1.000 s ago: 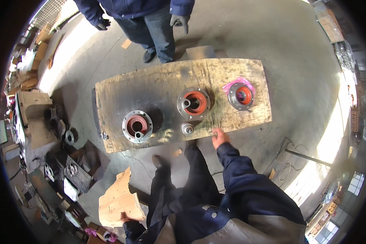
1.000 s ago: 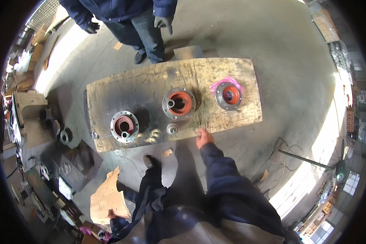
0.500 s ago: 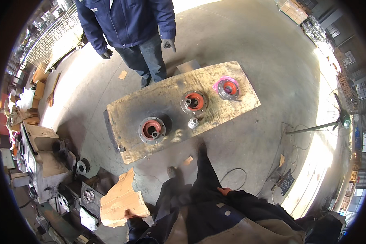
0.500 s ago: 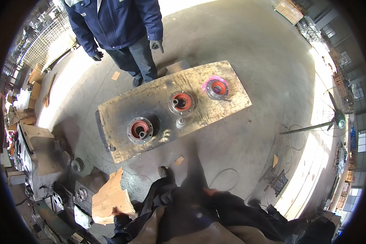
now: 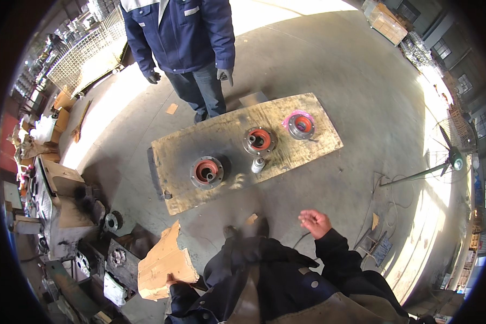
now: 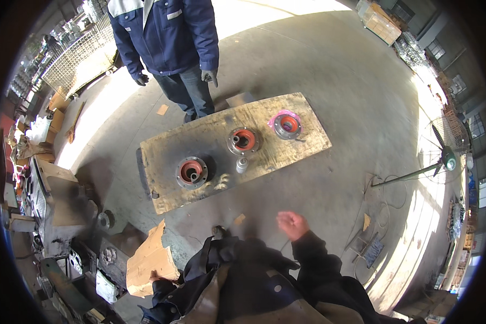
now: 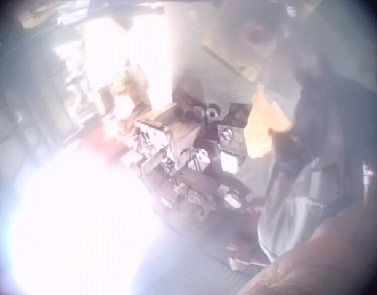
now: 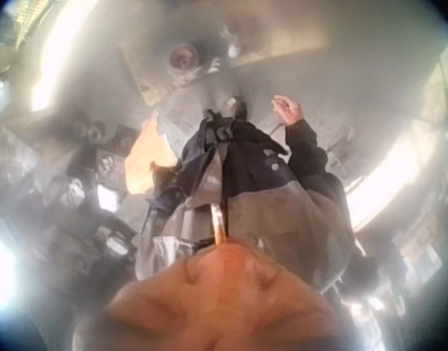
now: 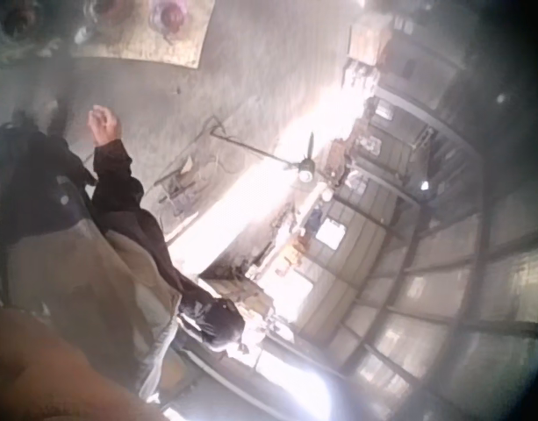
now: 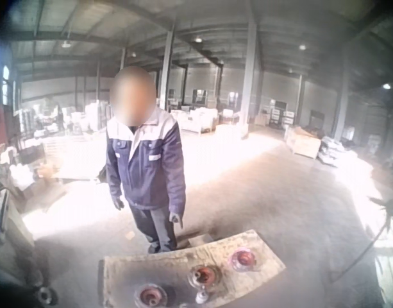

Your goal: The person retrieves a spray can and a piece of cardboard from a cluttered storage area. They walk to a workbench where several metal parts are placed. The person positions the cardboard as a shield and sprays orange paint onto one of the metal parts while another person works nearby.

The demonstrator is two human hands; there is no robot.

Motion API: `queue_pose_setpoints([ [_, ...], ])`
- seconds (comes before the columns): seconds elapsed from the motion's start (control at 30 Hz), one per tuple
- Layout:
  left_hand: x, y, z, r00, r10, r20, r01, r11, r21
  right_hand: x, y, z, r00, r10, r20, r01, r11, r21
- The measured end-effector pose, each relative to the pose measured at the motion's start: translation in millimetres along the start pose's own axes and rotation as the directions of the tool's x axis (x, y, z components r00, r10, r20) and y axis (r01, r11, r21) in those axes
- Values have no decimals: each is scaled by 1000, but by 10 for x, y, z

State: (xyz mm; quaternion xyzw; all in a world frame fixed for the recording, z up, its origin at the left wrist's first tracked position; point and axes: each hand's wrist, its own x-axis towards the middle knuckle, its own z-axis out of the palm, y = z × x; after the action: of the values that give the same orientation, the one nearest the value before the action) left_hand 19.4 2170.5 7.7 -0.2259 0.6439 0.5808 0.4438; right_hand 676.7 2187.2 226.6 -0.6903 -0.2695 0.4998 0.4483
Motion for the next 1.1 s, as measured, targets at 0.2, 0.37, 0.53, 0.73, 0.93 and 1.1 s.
queue_pose_setpoints([
  [0.2,233,18,-253,998,48,-36,-51,994,-97,-502,-1630,219,793,-450,411,314,879,358],
  [0.37,501,46,-514,989,144,39,-137,980,-147,-597,-2803,648,-46,-575,817,309,770,559],
  [0.53,452,14,-697,989,138,52,-128,977,-168,-942,-3036,1403,-74,-835,545,106,537,837],
  [0.73,348,-163,-856,991,110,76,-95,981,-171,-881,-3037,1587,-193,-765,614,129,600,789],
  [0.93,469,-187,-1013,996,54,70,-41,985,-169,-963,-2982,1652,-124,-516,847,290,798,528],
  [1.1,571,-110,-989,990,48,130,-24,984,-177,-591,-2209,1253,525,-231,819,414,910,-9],
])
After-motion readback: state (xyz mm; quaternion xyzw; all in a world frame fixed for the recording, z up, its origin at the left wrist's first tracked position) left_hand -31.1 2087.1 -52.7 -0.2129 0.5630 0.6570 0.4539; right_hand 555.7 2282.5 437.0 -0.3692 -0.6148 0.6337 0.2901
